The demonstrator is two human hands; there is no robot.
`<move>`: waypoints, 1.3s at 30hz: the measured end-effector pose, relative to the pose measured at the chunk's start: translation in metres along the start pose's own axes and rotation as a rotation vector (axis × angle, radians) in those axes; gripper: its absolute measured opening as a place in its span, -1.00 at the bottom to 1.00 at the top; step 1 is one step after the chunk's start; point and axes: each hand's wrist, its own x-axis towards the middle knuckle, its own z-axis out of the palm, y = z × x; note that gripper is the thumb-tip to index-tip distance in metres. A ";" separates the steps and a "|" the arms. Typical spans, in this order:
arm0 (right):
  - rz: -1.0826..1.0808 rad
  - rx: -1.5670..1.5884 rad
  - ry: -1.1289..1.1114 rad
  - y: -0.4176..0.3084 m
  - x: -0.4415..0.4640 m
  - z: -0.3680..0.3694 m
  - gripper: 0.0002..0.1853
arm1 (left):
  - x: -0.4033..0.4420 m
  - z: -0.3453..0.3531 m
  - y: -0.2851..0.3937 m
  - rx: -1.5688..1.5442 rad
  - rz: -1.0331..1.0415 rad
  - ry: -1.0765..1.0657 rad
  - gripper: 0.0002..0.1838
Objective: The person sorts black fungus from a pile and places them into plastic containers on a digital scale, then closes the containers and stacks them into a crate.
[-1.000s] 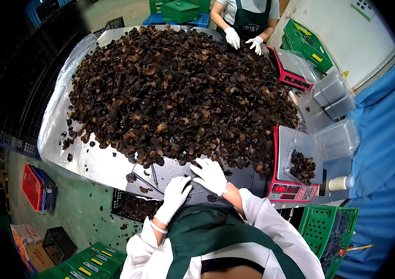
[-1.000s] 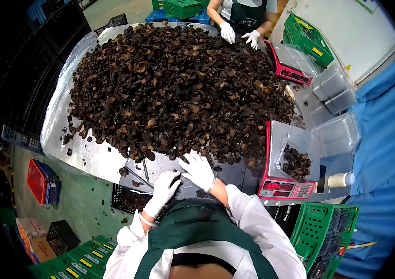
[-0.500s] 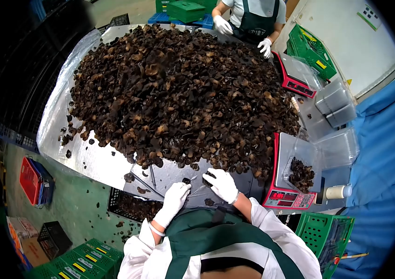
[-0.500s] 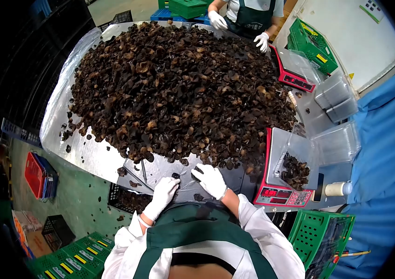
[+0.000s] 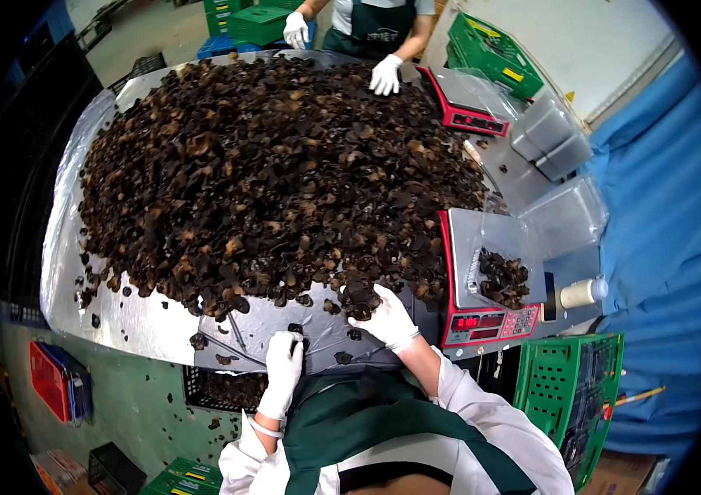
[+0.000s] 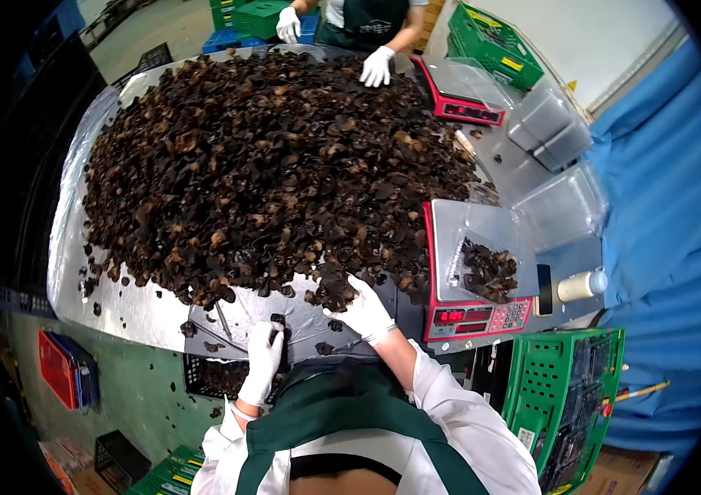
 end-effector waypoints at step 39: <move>-1.149 -0.662 0.155 -0.216 -0.166 -0.088 -0.28 | 0.122 0.239 0.256 -0.682 -0.017 -0.313 -0.61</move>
